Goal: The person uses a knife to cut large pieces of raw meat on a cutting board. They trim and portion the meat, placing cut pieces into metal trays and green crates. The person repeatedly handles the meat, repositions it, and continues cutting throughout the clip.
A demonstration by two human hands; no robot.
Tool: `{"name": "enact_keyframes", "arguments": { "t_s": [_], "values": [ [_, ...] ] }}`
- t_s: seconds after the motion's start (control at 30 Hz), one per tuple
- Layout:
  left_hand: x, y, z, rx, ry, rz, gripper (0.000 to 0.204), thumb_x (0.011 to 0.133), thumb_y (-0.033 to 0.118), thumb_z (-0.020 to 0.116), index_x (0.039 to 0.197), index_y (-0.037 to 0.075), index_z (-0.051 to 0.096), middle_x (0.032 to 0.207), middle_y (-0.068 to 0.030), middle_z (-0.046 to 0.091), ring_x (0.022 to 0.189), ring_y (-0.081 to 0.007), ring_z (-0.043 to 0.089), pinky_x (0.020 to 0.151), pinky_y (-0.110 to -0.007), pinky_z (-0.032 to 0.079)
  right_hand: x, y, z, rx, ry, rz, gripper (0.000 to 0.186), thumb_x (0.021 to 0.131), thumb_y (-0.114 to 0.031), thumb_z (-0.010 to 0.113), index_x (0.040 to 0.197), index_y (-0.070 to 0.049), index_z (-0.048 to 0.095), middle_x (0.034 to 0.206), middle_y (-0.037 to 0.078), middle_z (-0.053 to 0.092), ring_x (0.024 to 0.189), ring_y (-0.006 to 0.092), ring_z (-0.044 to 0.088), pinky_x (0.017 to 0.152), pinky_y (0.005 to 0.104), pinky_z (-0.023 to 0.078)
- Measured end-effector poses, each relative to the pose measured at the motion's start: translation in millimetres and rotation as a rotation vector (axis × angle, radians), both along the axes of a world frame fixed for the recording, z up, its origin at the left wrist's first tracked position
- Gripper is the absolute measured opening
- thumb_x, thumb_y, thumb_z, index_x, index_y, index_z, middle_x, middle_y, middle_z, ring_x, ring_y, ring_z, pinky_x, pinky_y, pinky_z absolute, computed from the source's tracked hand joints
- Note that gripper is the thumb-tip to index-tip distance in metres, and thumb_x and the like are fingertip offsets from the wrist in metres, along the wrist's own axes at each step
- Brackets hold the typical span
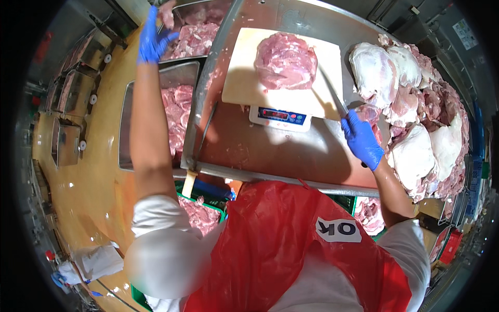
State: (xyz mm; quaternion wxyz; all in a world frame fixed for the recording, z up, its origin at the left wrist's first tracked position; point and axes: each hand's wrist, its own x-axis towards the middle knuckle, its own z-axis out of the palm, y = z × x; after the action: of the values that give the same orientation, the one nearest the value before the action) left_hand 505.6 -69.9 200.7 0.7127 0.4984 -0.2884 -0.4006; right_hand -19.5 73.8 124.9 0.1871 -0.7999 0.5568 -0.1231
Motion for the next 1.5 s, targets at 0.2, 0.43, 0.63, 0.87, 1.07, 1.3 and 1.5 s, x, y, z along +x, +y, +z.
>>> {"name": "enact_keyframes", "arguments": {
  "t_s": [0.2,0.43,0.63,0.87,1.07,1.3,1.5],
  "values": [
    [32,-59,-21,0.122,-0.353,0.044,0.065,0.084,0.056,0.065,0.124,0.007,0.053,0.12,-0.0086,0.052,0.099,-0.0221,0.051,0.079,-0.043,0.048,1,1,-23,0.257,-0.859,-0.331,0.021,0.102,-0.024,0.05,0.091,-0.006,0.05,0.071,0.001,0.053,0.057,0.0079,0.051,0.051,0.0248,0.045],
    [-94,-74,-110,0.299,-0.184,-0.546,0.06,0.088,0.058,0.062,0.125,0.01,0.056,0.112,-0.0072,0.057,0.099,-0.0158,0.057,0.083,-0.038,0.052,9,-52,-52,0.403,-1.257,-0.358,0.028,0.1,-0.025,0.051,0.115,-0.001,0.056,0.114,0.012,0.062,0.105,0.0221,0.06,0.087,0.0391,0.052],
    [-163,-62,-142,-0.345,-0.83,-0.855,0.054,0.087,0.024,0.063,0.135,0.003,0.049,0.135,-0.0164,0.052,0.125,-0.0311,0.05,0.109,-0.04,0.037,59,-97,-53,0.727,-1.643,-0.395,0.02,0.098,-0.024,0.055,0.103,-0.005,0.058,0.102,0.009,0.062,0.09,0.0212,0.063,0.082,0.0427,0.058],
    [-201,-1,-116,-0.011,-0.126,-0.73,0.055,0.084,0.01,0.068,0.133,0.002,0.044,0.112,-0.0102,0.06,0.105,-0.0183,0.058,0.091,-0.029,0.048,62,-96,-64,0.736,-1.688,-0.307,0.021,0.097,-0.029,0.056,0.095,-0.008,0.059,0.1,0.007,0.063,0.087,0.0216,0.063,0.082,0.0419,0.055],
    [-180,50,-124,-0.1,0.075,-0.622,0.076,0.082,0.001,0.065,0.146,0.007,0.025,0.13,-0.0122,0.05,0.114,-0.0228,0.056,0.1,-0.036,0.046,76,-95,-65,0.779,-1.598,-0.226,0.018,0.093,-0.024,0.062,0.103,-0.009,0.061,0.098,0.004,0.063,0.089,0.0202,0.06,0.082,0.0345,0.05],
    [-160,120,-156,-0.42,0.183,-0.376,0.089,0.073,0.014,0.078,0.146,0.004,0.027,0.138,-0.0089,0.042,0.133,-0.0223,0.036,0.113,-0.037,0.029,95,-55,-66,0.765,-1.289,-0.153,0.024,0.093,-0.021,0.061,0.114,-0.009,0.059,0.092,0.001,0.061,0.08,0.0145,0.058,0.074,0.0292,0.049],
    [-114,232,-132,-0.286,0.252,-0.19,0.094,0.076,-0.001,0.071,0.152,0.013,0.017,0.143,-0.0078,0.037,0.135,-0.0197,0.035,0.112,-0.036,0.031,177,-8,-33,0.868,-1.059,-0.123,0.017,0.097,-0.027,0.055,0.105,-0.012,0.058,0.082,-0.001,0.055,0.072,0.0135,0.055,0.07,0.0297,0.047]
  ]
}}
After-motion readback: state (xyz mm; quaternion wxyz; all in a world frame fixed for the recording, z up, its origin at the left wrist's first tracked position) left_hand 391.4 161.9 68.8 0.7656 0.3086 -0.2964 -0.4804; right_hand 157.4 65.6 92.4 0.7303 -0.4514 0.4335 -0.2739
